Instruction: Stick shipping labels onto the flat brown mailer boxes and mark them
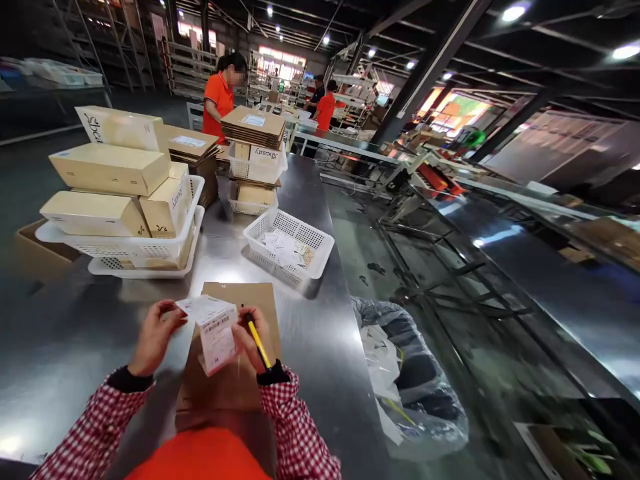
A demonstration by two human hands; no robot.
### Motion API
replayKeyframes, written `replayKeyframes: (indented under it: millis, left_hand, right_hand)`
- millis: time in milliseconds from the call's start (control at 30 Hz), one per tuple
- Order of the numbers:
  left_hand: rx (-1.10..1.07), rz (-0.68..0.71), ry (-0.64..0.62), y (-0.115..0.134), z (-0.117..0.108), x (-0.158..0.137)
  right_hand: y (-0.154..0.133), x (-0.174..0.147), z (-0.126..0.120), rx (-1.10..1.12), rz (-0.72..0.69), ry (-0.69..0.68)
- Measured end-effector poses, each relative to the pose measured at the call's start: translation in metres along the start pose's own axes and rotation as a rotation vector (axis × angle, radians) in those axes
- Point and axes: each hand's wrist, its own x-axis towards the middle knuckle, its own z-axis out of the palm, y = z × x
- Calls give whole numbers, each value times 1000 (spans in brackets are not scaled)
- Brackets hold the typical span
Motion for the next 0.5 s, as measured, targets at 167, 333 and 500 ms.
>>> replayKeyframes:
  millis: [167,333,500]
  left_hand:
    - [-311,-441,-355,10,-6,-27]
    - [-332,-350,-280,13,-6,-40]
    - [-316,-280,-124,30,-24,-41]
  right_hand:
    - [21,-28,18,-39,23,-99]
    - [41,-45,28,-62,87,-191]
    - [48,-18,-1,-220,33,-145]
